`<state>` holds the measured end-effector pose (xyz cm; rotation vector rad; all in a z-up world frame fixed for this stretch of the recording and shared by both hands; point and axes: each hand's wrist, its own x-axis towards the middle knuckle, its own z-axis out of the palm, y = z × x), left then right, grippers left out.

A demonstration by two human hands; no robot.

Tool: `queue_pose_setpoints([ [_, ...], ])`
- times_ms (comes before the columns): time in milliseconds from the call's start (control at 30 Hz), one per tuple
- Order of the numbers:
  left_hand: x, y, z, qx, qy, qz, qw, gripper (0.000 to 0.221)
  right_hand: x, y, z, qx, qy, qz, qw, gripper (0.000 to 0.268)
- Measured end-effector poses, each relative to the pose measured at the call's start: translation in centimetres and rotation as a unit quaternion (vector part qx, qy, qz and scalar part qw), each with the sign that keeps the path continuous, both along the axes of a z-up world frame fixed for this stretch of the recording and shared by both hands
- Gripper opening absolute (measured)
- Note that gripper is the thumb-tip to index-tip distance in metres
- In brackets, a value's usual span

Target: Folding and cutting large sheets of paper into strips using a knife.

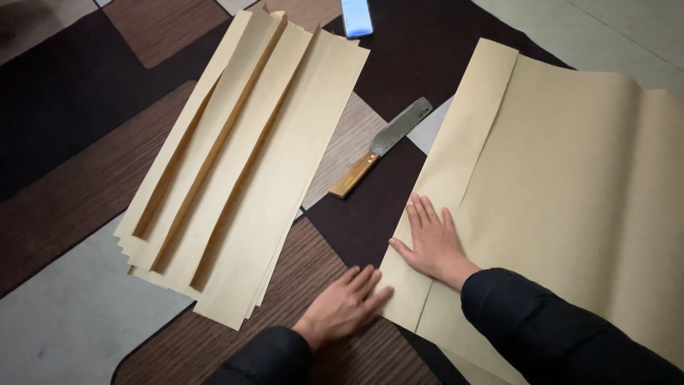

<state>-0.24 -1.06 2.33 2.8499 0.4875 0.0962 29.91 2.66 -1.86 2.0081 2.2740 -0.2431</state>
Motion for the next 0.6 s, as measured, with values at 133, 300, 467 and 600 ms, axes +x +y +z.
queue_pose_setpoints([
  [133,0.2,-1.4,0.4,-0.058,0.119,-0.057,0.989,0.069,0.1,-0.2,0.2,-0.006,0.011,-0.011,1.000,0.107],
  [300,-0.1,-2.3,0.4,0.066,0.062,-0.105,0.990,0.066,0.3,-0.3,-0.2,0.013,0.024,-0.017,0.999,0.107],
  [467,-0.7,-2.9,-0.2,0.107,0.090,-0.121,0.983,0.062,0.4,-0.5,0.0,0.012,0.026,-0.021,0.999,0.106],
  [600,-1.2,-2.3,1.3,0.070,0.066,-0.084,0.992,0.055,0.4,-0.8,-0.5,0.025,0.044,-0.022,0.998,0.103],
])
